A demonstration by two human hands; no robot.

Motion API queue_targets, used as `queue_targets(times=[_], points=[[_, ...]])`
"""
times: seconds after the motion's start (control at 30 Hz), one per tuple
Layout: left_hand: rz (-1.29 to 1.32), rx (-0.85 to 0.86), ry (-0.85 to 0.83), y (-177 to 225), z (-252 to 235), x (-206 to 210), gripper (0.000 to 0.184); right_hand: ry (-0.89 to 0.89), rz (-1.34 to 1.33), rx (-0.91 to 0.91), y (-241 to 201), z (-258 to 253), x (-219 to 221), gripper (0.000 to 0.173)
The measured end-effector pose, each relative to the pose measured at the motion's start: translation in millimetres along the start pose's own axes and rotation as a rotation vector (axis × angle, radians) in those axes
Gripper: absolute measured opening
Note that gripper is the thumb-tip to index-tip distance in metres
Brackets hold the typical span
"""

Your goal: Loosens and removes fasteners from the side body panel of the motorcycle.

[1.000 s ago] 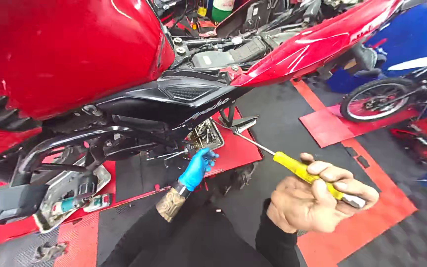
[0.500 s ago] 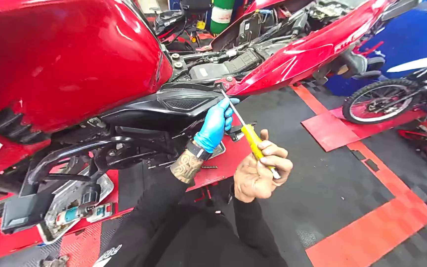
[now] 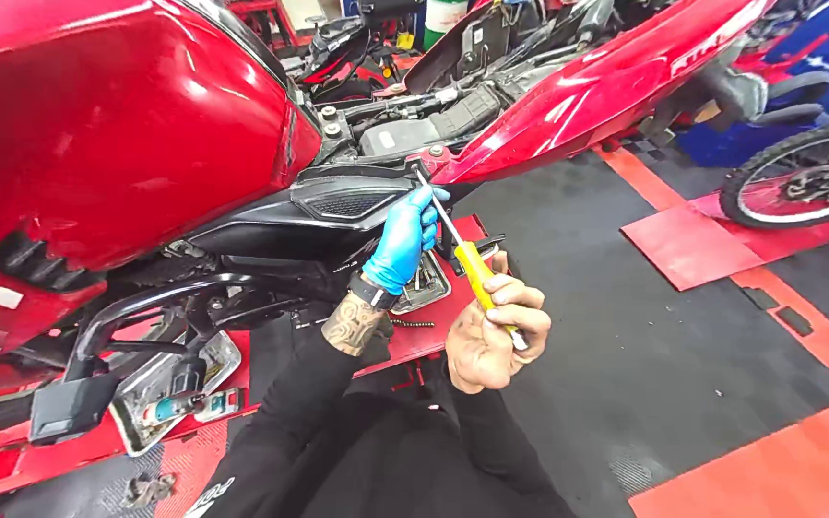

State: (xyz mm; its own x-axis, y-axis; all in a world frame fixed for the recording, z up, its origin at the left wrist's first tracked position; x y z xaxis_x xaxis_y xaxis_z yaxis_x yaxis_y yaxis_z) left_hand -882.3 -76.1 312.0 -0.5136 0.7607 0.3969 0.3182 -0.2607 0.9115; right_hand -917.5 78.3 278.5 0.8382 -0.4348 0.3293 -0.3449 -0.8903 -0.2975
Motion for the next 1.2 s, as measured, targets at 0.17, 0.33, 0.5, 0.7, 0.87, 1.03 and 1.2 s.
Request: queue_targets(times=[0.17,0.33,0.5,0.7,0.87,1.03,1.2], points=[[0.028,-0.012,0.059,2,-4,5,0.034,0.043,-0.011,0.037,2,4,-2,0.011],[-0.013,0.016,0.053,-3,-1,1,0.032,0.126,-0.042,0.089,0,14,3,0.014],[-0.026,-0.027,0.054,2,-1,1,0.037,0.184,0.056,0.086,1,16,12,0.016],[-0.091,-0.154,0.060,12,11,17,0.048,0.007,-0.044,-0.143,16,-9,20,0.048],[-0.080,-0.192,0.100,12,13,17,0.050,-0.555,-0.093,-0.168,16,-30,0,0.045],[-0.118,-0.224,-0.017,11,22,20,0.046,-0.947,0.027,-0.206,11,-60,-16,0.050],[0.007,-0.107,-0.106,6,18,24,0.043,-0.612,0.753,0.273,-38,-43,-41,0.061]])
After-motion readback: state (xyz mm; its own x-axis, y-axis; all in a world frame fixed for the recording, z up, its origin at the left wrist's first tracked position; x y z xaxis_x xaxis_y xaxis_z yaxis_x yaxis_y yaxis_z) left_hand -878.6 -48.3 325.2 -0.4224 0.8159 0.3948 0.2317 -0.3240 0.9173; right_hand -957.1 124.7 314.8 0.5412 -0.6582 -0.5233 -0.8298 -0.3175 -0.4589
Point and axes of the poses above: each hand's wrist, its own z-axis away from the middle knuckle, its own x-axis out of the palm, y = z × x, the point moved 2 cm from there along -z, towards the middle knuckle, and after that the axes turned 13 degrees about -y, right-handed, at the moved point
